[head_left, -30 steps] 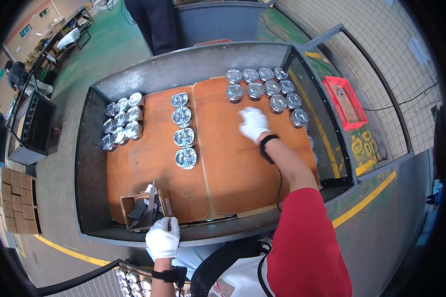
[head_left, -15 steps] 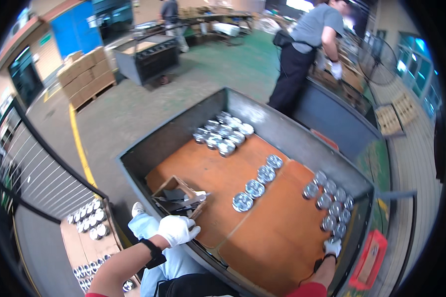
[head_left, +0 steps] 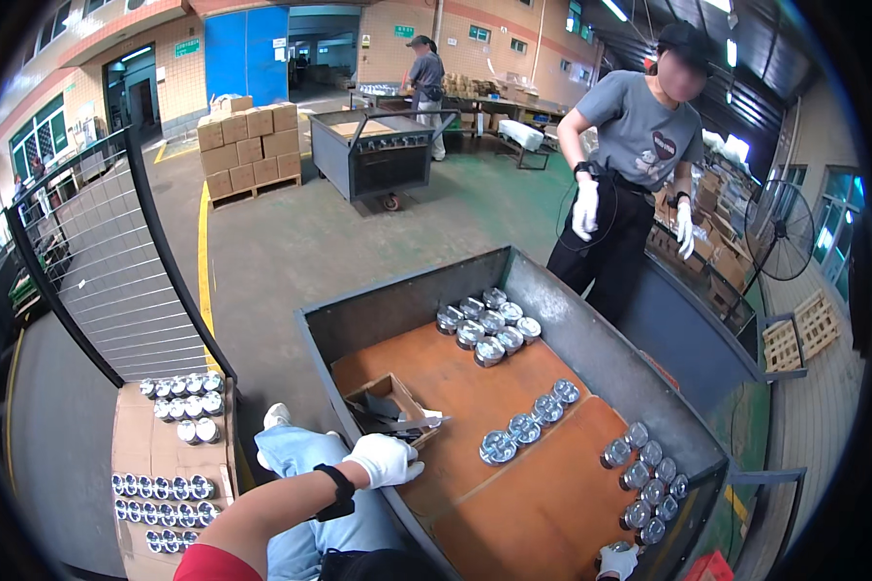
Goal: Inspecting metal pistons and sorting them into different bins or onto cardboard pallets.
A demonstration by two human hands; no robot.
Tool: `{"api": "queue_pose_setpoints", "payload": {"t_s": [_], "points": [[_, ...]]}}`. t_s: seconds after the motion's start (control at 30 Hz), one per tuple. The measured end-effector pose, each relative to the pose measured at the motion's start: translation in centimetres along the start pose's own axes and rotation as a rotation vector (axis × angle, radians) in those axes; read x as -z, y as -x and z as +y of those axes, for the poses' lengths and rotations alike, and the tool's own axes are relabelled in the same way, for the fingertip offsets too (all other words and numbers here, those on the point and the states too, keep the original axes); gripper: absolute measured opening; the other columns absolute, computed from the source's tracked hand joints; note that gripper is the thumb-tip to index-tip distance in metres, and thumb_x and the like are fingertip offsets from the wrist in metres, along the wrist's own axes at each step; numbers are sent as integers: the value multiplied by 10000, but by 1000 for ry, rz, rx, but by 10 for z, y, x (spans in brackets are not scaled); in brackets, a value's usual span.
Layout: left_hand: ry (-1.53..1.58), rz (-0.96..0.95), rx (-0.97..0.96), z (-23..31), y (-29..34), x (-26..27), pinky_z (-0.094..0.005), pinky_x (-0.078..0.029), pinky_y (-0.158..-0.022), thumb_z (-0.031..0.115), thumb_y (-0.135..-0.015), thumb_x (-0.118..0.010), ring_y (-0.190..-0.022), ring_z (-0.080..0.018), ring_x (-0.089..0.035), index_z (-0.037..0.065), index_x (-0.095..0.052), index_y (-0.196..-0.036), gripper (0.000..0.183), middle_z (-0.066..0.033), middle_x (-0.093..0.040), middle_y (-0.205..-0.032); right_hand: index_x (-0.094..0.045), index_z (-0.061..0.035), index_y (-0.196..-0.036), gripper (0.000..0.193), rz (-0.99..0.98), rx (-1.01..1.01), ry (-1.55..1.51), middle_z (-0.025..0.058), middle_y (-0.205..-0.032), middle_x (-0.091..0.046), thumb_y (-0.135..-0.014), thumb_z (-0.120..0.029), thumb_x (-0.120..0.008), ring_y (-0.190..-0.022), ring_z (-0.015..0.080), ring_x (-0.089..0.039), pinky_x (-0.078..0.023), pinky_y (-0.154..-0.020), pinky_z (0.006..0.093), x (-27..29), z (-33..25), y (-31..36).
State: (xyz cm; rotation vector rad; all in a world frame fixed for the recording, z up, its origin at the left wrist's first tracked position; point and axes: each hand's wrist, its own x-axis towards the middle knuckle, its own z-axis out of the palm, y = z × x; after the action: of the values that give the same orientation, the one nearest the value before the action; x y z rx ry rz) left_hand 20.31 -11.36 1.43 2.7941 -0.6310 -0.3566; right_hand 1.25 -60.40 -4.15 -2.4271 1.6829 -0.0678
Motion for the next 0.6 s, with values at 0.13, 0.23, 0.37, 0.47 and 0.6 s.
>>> {"api": "queue_pose_setpoints", "payload": {"t_s": [0.13, 0.23, 0.37, 0.47, 0.6], "points": [[34, 93, -84, 0, 2, 4, -456, -559, -711, 481, -924, -534, -766, -345, -697, 130, -746, -867, 414, -133, -724, -821, -512, -5, -1239, 591, -212, 318, -754, 53, -815, -627, -713, -49, -779, -681, 187, -627, -555, -626, 350, -86, 34, -43], [24, 119, -154, 1, 0, 4, -437, -564, -740, 444, -934, -545, -818, -337, -692, 133, -734, -986, 368, -126, -724, -908, -469, -13, -1286, 635, -562, 318, -1237, 135, -1059, -654, -758, -103, -811, -885, 275, -698, -604, -737, 402, -68, -40, 20], [296, 325, -373, -13, 14, -3, -418, -529, -934, 331, -911, -634, -1099, -342, -631, 91, -593, -1270, 434, -140, -608, -1278, -510, -39, -1329, 419, -1172, 570, -1252, 108, -1165, -664, -977, -242, -611, -864, 193, -698, -598, -710, 327, 58, -167, 148], [420, 493, -547, 6, 59, 52, -427, -513, -971, 275, -842, -753, -1175, -367, -591, 67, -583, -1295, 527, -170, -582, -1289, -484, -39, -1374, 460, -1696, 570, -1205, 107, -1103, -675, -1037, -351, -452, -817, 209, -698, -596, -608, 302, 85, -232, 205], [471, 724, -515, -4, 133, 87, -469, -491, -972, 285, -758, -850, -1182, -405, -570, 98, -585, -1310, 639, -226, -504, -1354, -520, -92, -1314, 456, -1847, 1041, -1053, 71, -945, -694, -1038, -435, -401, -711, 197, -692, -559, -569, 288, 101, -273, 287]]}}
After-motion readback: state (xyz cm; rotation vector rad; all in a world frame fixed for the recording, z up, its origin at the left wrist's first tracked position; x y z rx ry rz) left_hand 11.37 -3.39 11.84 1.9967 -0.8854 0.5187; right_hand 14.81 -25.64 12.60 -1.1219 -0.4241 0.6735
